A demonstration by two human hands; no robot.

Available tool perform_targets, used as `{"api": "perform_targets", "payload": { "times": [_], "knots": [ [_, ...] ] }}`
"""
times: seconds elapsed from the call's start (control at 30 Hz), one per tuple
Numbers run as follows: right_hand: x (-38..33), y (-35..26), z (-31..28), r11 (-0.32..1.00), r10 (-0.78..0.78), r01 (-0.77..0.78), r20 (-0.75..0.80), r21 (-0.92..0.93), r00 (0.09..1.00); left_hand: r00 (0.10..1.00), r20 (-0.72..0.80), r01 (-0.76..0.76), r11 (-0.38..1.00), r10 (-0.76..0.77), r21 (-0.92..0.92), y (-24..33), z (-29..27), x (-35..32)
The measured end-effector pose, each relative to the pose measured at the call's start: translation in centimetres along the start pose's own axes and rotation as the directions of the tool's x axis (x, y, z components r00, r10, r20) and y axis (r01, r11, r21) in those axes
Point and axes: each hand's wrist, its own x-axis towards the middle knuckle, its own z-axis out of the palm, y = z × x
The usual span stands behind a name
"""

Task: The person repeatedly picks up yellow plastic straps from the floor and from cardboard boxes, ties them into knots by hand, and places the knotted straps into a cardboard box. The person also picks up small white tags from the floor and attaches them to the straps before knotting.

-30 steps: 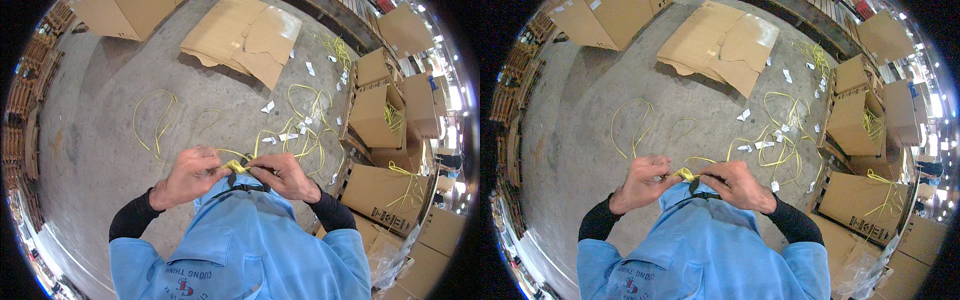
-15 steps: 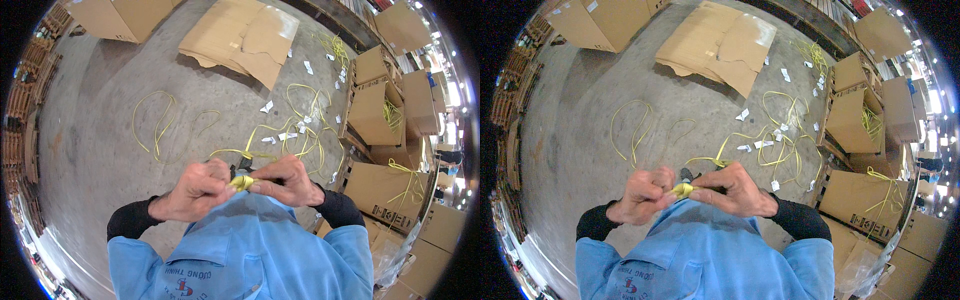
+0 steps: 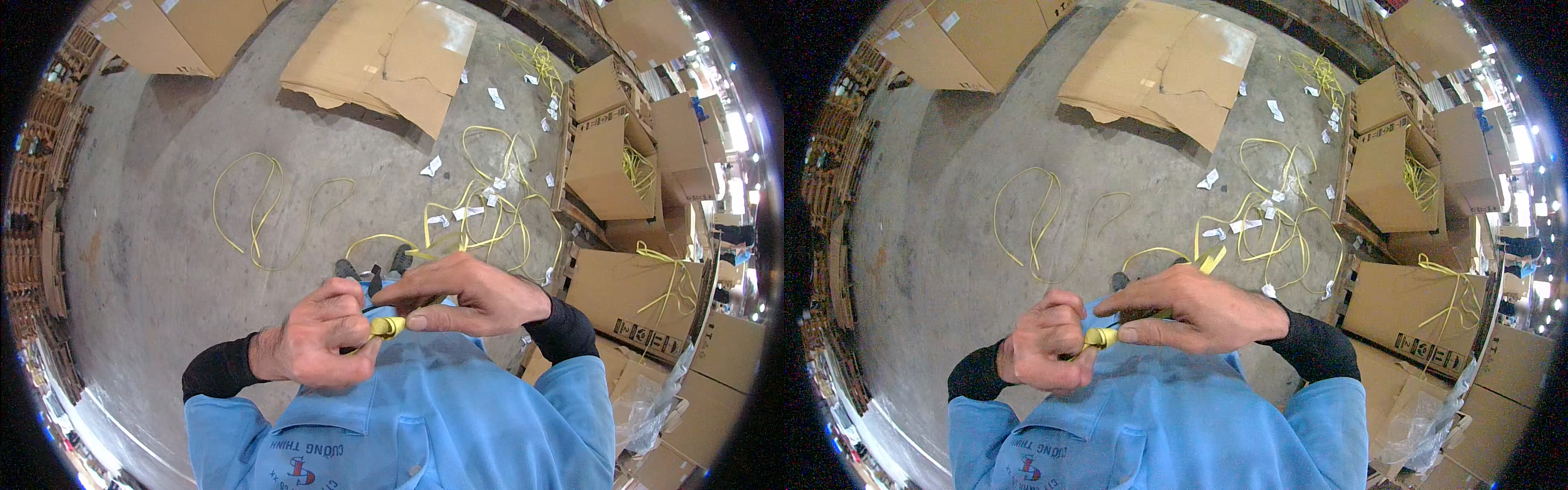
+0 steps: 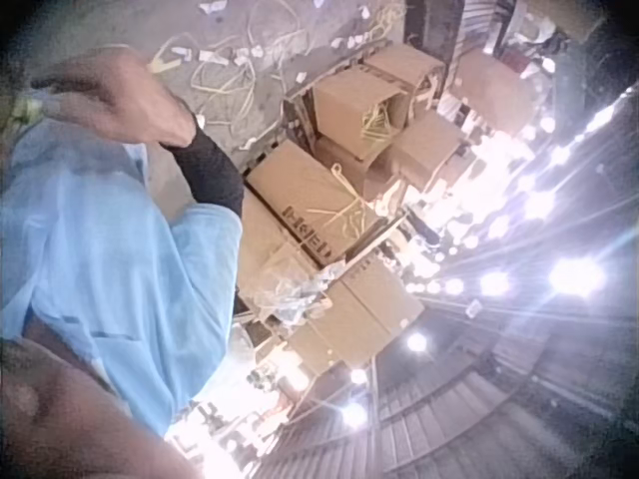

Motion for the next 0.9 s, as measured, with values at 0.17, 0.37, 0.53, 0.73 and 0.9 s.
{"api": "perform_targets", "payload": {
  "times": [0.17,0.37,0.53,0.73,0.9],
  "knots": [
    [0.2,0.8,0.7,0.958,0.235,-0.246,0.088,0.146,0.968,0.995,0.074,0.059,0.997,-0.063,0.047,-0.5,0.1,-0.5],
    [-0.9,0.5,1.5,0.995,0.088,-0.087,-0.03,0.043,0.996,0.991,-0.017,0.118,0.932,-0.132,-0.344,0.1,1.0,-0.5],
    [-1.8,0.3,2.5,0.995,0.05,-0.045,-0.049,0.091,0.998,0.988,-0.002,0.135,0.883,-0.152,-0.449,1.6,1.0,-0.5],
    [-1.7,1.0,3.3,0.997,0.035,-0.026,-0.117,0.078,0.993,0.983,0.151,-0.107,0.994,0.105,0.007,1.4,0.3,-1.5],
    [-1.0,2.4,2.0,0.999,0.029,-0.035,-0.285,-0.015,0.958,0.775,0.25,0.622,0.628,-0.581,-0.468,-0.7,-0.8,-1.9]
  ]
}}
